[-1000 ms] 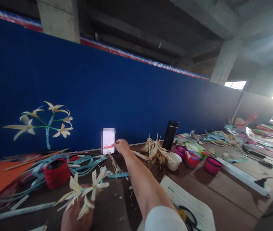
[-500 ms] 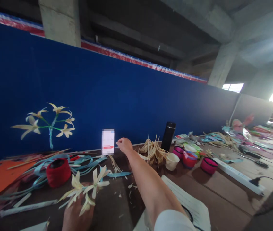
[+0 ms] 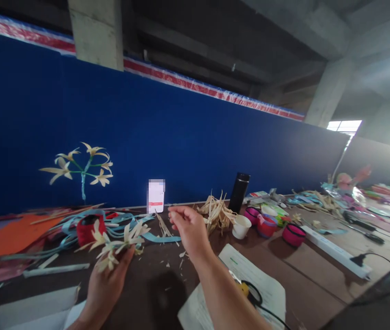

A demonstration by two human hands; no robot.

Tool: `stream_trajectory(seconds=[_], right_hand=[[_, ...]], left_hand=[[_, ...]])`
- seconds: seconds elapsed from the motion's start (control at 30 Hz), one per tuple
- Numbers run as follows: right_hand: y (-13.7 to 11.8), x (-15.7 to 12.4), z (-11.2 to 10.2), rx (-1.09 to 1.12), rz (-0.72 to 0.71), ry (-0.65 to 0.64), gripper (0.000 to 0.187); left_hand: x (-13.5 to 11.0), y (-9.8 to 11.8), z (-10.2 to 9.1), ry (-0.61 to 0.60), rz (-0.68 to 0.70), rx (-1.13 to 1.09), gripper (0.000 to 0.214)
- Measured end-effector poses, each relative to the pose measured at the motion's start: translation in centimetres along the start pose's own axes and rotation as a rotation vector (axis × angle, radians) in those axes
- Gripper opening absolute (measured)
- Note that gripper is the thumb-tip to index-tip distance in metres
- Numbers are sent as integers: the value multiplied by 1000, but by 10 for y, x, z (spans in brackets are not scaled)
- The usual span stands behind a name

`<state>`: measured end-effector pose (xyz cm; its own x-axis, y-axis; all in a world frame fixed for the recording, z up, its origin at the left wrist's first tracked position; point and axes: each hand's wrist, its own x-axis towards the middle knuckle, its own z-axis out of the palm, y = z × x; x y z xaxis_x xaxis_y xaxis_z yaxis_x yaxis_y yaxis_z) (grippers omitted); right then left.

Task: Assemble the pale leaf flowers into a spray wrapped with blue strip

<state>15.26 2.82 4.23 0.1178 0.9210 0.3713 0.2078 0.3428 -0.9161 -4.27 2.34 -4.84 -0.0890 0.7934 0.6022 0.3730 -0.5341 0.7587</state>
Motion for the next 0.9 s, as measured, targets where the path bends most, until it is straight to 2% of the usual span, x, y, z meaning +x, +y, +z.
stream_trajectory(seconds=[0.07, 0.13, 0.23, 0.33, 0.43, 0.53, 0.6, 0.73, 0.8, 0.9], right_hand=[[1, -19, 1, 58, 10, -20, 27], [5, -31, 7, 24, -3, -71, 26], [11, -37, 19, -57, -30, -236, 25], [15, -41, 29, -105, -41, -385, 25], [11, -45, 32, -166, -79, -361, 27], [-1, -49, 25, -220, -156, -304, 30], [-11, -47, 16, -256, -200, -343, 31], [-21, -38, 2, -342, -167, -427, 32], [-18, -34, 1, -307, -143, -489, 32], [-9, -33, 10, -81, -127, -642, 35]], left_hand=[[1, 10, -4, 9, -77, -4, 26], [1, 18, -6, -11, -213, -36, 32], [1, 24, -8, -66, -372, -159, 36], [3, 23, -9, -97, -396, -302, 35], [6, 18, -13, -128, -417, -381, 32], [9, 13, -19, -195, -443, -433, 29], [11, 13, -24, -243, -481, -493, 26], [14, 15, -36, -289, -557, -636, 22], [15, 19, -40, -308, -579, -694, 21], [14, 28, -43, -294, -635, -721, 23]])
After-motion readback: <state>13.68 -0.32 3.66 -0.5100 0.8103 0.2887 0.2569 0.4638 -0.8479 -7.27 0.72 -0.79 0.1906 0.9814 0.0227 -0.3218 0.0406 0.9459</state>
